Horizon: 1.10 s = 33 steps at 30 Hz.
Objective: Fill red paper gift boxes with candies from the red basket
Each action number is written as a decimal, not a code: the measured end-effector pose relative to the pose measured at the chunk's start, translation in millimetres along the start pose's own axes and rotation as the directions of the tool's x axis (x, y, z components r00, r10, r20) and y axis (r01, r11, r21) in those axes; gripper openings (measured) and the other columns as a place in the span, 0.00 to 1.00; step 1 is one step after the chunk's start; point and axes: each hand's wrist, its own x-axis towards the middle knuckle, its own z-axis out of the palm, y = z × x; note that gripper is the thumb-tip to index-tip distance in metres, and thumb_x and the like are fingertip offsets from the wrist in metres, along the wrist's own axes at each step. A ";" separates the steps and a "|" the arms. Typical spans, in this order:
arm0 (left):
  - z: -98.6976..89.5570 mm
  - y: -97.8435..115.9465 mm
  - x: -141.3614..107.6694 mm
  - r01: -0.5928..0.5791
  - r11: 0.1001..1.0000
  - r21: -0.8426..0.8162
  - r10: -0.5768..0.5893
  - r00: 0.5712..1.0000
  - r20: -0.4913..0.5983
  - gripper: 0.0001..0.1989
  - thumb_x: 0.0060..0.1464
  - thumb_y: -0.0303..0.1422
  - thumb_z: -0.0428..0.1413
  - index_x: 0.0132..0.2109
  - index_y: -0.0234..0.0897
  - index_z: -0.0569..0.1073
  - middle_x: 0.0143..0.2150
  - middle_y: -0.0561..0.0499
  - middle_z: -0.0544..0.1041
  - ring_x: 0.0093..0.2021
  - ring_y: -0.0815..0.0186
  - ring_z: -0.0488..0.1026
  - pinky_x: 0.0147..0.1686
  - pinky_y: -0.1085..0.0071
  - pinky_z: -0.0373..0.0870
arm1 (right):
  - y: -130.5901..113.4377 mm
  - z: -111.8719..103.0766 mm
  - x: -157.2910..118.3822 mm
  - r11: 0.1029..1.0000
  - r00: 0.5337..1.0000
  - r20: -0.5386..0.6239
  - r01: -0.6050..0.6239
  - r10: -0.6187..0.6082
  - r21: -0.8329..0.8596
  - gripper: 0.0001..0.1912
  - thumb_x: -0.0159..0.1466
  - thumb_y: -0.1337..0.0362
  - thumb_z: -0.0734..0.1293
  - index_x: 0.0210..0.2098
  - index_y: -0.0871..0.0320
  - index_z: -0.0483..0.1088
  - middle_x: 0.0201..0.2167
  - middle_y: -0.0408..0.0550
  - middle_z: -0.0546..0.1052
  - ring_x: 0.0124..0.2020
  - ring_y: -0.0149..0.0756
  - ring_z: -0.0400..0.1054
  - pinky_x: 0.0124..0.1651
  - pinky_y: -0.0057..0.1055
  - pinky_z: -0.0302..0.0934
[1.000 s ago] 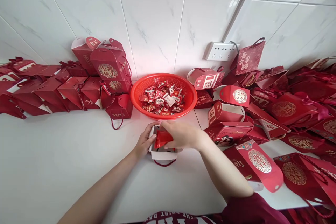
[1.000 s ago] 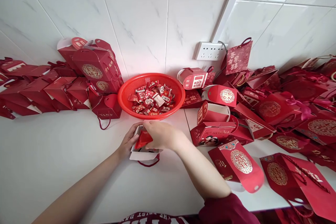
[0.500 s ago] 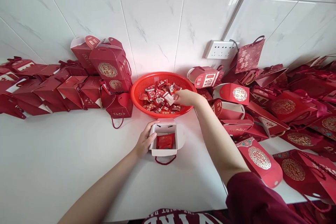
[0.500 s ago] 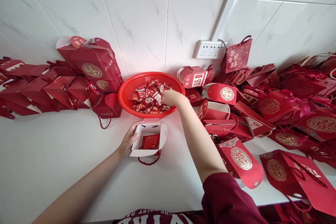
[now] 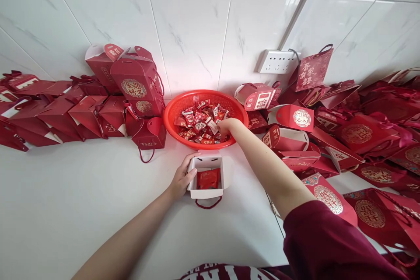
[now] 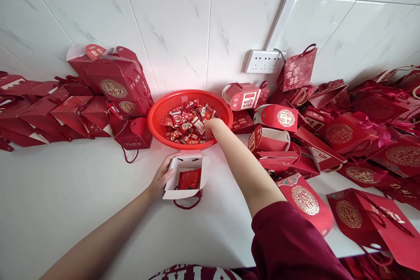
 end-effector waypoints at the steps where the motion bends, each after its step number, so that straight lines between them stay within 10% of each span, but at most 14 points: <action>1: 0.1 0.1 -0.1 -0.001 1.000 0.002 0.001 1.000 -0.002 0.26 0.64 0.45 0.53 0.64 0.40 0.64 0.68 0.43 0.65 0.67 0.49 0.61 0.64 0.59 0.58 | 0.5 1.2 -0.8 1.000 1.000 -0.010 -0.001 0.001 -0.001 0.17 0.70 0.58 0.68 0.55 0.59 0.70 0.53 0.52 0.74 0.49 0.41 0.73 0.51 0.44 0.71; 9: 1.6 6.1 -1.0 0.033 0.999 -0.038 -0.032 0.999 0.014 0.26 0.64 0.45 0.53 0.65 0.40 0.63 0.65 0.44 0.68 0.63 0.51 0.66 0.60 0.61 0.63 | -11.8 11.4 -13.7 0.998 0.963 -0.266 -0.056 0.051 -0.012 0.20 0.70 0.58 0.68 0.58 0.59 0.68 0.57 0.55 0.72 0.53 0.45 0.71 0.54 0.47 0.69; 19: 0.1 3.7 -1.3 0.002 1.000 0.017 -0.002 1.000 0.002 0.26 0.65 0.45 0.52 0.64 0.40 0.64 0.67 0.43 0.67 0.68 0.49 0.61 0.62 0.59 0.61 | -22.3 -0.4 -23.9 0.941 0.948 0.027 0.310 -0.317 0.138 0.12 0.63 0.58 0.72 0.42 0.58 0.79 0.38 0.47 0.81 0.38 0.38 0.76 0.41 0.32 0.69; 33: -0.3 3.0 -0.4 -0.013 1.000 0.026 0.012 1.000 0.013 0.25 0.66 0.44 0.51 0.65 0.41 0.63 0.69 0.43 0.65 0.67 0.50 0.61 0.65 0.58 0.57 | -22.0 1.7 -60.5 0.701 0.792 -0.215 0.607 -0.571 0.374 0.13 0.61 0.69 0.67 0.43 0.58 0.80 0.42 0.45 0.82 0.43 0.38 0.73 0.44 0.26 0.63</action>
